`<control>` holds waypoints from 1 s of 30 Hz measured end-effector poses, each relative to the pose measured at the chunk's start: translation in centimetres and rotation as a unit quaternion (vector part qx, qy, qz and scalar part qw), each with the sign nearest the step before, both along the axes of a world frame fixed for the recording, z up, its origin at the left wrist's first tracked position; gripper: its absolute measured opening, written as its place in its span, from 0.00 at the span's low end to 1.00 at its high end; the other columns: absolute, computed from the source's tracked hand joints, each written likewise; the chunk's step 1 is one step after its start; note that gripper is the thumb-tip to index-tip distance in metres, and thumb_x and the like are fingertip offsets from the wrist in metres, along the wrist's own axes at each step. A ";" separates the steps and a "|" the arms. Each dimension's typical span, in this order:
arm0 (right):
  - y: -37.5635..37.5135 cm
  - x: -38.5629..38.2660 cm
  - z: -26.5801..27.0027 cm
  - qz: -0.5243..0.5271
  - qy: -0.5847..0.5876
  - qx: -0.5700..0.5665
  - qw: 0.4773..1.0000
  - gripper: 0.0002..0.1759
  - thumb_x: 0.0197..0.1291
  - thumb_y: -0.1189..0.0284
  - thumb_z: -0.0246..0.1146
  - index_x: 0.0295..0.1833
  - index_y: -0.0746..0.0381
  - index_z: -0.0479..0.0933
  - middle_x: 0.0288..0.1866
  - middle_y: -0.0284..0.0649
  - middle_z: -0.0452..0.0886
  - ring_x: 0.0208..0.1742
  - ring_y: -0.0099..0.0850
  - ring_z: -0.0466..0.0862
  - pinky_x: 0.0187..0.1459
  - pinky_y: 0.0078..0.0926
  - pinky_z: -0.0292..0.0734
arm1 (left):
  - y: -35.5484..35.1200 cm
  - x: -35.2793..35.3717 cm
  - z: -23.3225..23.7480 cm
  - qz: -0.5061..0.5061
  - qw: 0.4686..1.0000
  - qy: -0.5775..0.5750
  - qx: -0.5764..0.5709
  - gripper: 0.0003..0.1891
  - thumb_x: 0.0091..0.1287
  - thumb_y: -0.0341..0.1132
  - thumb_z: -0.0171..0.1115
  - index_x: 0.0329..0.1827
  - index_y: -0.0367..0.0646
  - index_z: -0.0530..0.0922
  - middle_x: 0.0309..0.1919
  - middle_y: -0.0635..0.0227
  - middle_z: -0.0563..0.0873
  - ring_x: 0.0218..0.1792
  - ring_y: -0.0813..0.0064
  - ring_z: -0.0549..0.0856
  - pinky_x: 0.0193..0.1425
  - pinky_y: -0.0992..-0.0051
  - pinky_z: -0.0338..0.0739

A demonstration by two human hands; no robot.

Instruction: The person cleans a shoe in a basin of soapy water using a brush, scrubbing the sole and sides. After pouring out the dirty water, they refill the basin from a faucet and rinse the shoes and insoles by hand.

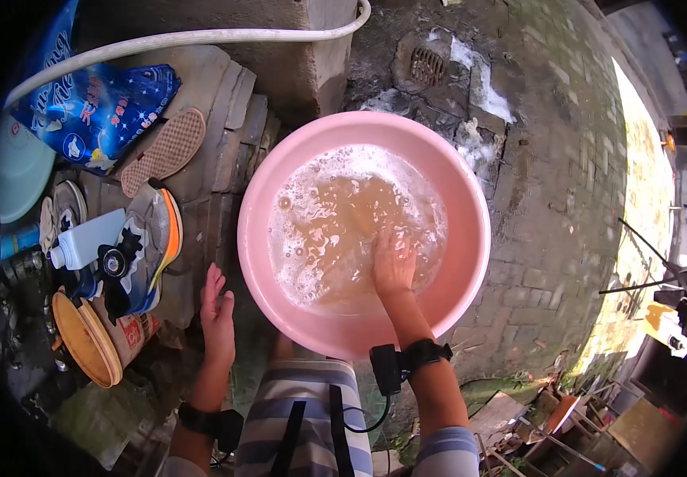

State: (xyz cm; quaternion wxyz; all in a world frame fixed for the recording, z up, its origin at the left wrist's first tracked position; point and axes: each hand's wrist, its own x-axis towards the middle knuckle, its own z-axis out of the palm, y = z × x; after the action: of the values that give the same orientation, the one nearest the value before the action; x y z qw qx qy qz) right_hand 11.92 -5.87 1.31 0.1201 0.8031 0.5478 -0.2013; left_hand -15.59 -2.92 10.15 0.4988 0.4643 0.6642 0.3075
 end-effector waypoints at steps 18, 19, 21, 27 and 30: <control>2.6 3.8 14.1 -0.091 0.265 0.030 0.959 0.26 0.57 0.71 0.57 0.63 0.51 0.65 0.31 0.42 0.74 0.32 0.23 0.72 0.38 0.20 0.69 | 0.3 -4.4 2.7 -0.101 0.989 -0.085 -0.062 0.21 0.62 0.24 0.50 0.60 0.44 0.66 0.57 0.63 0.64 0.53 0.68 0.73 0.55 0.73 0.70; 2.3 2.6 13.5 -0.043 0.143 0.035 0.988 0.27 0.57 0.71 0.56 0.64 0.51 0.64 0.31 0.41 0.73 0.31 0.23 0.71 0.38 0.20 0.69 | 0.5 -4.3 3.3 -0.114 0.988 -0.092 -0.046 0.20 0.62 0.24 0.50 0.59 0.43 0.67 0.57 0.62 0.64 0.52 0.68 0.73 0.55 0.73 0.70; 2.3 1.7 14.3 -0.068 0.202 0.117 0.970 0.28 0.58 0.72 0.55 0.65 0.49 0.61 0.29 0.37 0.72 0.31 0.24 0.72 0.38 0.21 0.70 | 1.3 -4.2 4.5 -0.146 0.985 -0.084 -0.023 0.19 0.62 0.25 0.50 0.58 0.42 0.68 0.56 0.62 0.65 0.52 0.68 0.74 0.55 0.74 0.70; 1.8 2.1 27.1 -0.296 0.613 0.100 0.726 0.28 0.61 0.71 0.53 0.67 0.50 0.57 0.33 0.28 0.74 0.32 0.16 0.72 0.30 0.13 0.65 | 1.8 -4.3 3.2 -0.157 0.977 -0.126 -0.075 0.21 0.60 0.22 0.49 0.58 0.41 0.68 0.53 0.67 0.66 0.54 0.73 0.72 0.55 0.78 0.67; 0.4 2.2 23.1 -0.342 0.578 0.103 0.734 0.29 0.61 0.72 0.52 0.68 0.51 0.56 0.33 0.30 0.74 0.32 0.17 0.73 0.31 0.14 0.68 | 0.9 -4.1 3.1 -0.168 0.977 -0.108 -0.079 0.19 0.61 0.23 0.49 0.57 0.40 0.69 0.52 0.67 0.66 0.52 0.75 0.73 0.54 0.79 0.68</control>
State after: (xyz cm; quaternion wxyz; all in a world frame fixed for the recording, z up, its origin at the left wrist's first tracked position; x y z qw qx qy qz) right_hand 14.08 -5.46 24.36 -0.3799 0.6726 0.2172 -0.5967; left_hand -19.73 -2.02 13.21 0.6474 0.4919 0.5413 0.2141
